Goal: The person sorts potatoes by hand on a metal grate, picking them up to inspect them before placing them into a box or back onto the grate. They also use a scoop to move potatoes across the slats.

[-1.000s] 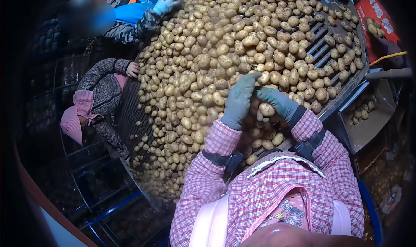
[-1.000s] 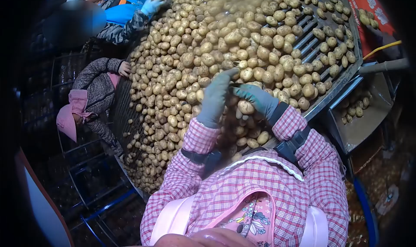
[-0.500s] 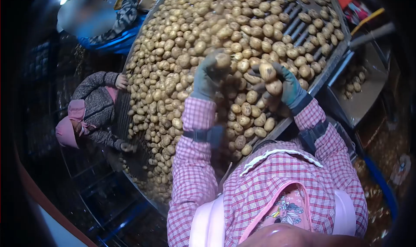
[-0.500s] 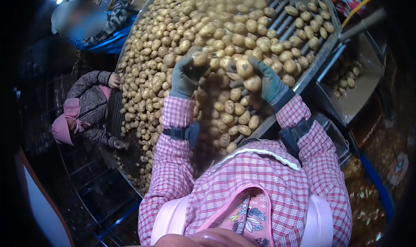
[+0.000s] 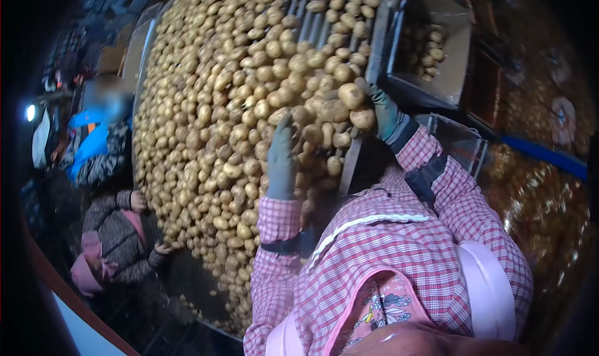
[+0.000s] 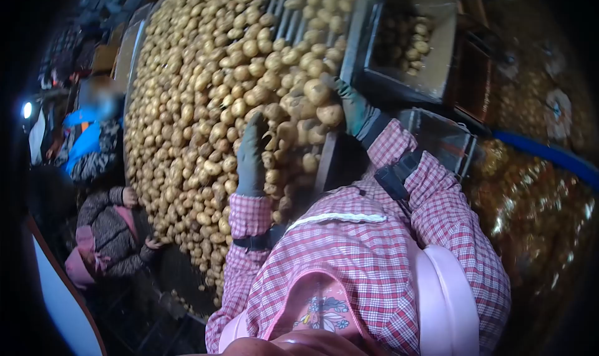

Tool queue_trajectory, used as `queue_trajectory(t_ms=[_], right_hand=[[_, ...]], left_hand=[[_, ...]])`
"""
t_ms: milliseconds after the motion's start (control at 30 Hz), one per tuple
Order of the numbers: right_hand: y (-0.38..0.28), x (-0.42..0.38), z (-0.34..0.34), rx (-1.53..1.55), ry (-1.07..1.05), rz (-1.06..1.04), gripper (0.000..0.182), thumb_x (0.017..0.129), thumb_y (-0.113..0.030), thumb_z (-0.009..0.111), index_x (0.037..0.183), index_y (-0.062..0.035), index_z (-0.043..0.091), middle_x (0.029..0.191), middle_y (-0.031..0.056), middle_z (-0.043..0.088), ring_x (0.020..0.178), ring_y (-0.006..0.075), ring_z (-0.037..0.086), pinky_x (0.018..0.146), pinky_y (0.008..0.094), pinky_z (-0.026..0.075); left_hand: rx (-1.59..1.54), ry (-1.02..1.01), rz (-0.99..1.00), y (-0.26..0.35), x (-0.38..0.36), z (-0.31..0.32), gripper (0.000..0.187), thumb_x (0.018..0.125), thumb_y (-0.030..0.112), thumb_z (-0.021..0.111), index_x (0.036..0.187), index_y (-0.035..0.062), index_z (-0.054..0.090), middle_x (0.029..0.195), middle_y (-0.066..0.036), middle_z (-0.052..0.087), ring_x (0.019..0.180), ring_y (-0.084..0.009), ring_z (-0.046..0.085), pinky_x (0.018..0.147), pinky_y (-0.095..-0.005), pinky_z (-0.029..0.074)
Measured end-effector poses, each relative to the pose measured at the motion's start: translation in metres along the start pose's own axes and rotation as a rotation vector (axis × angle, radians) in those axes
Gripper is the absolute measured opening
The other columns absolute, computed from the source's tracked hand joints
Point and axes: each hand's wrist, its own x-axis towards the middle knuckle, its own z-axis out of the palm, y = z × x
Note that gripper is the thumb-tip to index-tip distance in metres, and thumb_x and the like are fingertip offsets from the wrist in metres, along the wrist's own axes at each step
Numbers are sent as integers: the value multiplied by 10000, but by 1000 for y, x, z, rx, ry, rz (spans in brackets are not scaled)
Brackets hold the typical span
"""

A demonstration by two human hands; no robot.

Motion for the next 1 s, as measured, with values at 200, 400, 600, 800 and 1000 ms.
queue_trajectory(t_ms=[200, 400, 600, 800, 1000], right_hand=[[-100, -58, -61, -139, -78, -201, 777, 925, -612, 606, 1345, 36, 523, 1190, 268, 654, 865, 346, 717, 692, 375, 642], [-258, -32, -277, -744, 741, -454, 446, 1064, -389, 484, 1404, -113, 573, 1305, 73, 652, 1140, 210, 647, 930, 329, 517], [-144, -16, -106, -721, 186, -239, 487, 1079, -331, 439, 1467, -42, 494, 1440, 128, 562, 1202, 206, 618, 1016, 315, 508], [-22, 22, 20, -970, -53, -127, 425, 1049, -337, 491, 1354, -69, 617, 1251, 124, 674, 929, 176, 695, 795, 283, 556], [37, 46, 73, -895, -107, 128, 377, 1034, -335, 532, 1269, -67, 656, 1146, 75, 682, 829, 125, 662, 723, 256, 540]], left_hand=[[433, -65, 10, -41, -28, -36, 447, 1084, 301, 453, 1426, 26, 538, 1353, -107, 612, 1196, -199, 600, 995, -356, 505], [103, 62, -85, -62, -67, -44, 355, 1042, 275, 542, 1317, 70, 631, 1183, -75, 698, 1040, -173, 652, 883, -331, 540], [830, 537, 317, -43, -63, -172, 305, 1001, 234, 614, 1207, 26, 700, 1235, -132, 696, 1133, -233, 646, 1019, -341, 488], [663, 893, 85, 3, -35, -299, 463, 930, 187, 643, 1349, -4, 592, 1281, -194, 647, 1157, -270, 639, 994, -345, 506], [951, 695, -134, 15, 5, -305, 439, 858, 390, 709, 1078, 12, 742, 1092, -177, 720, 1031, -293, 687, 911, -401, 524]])
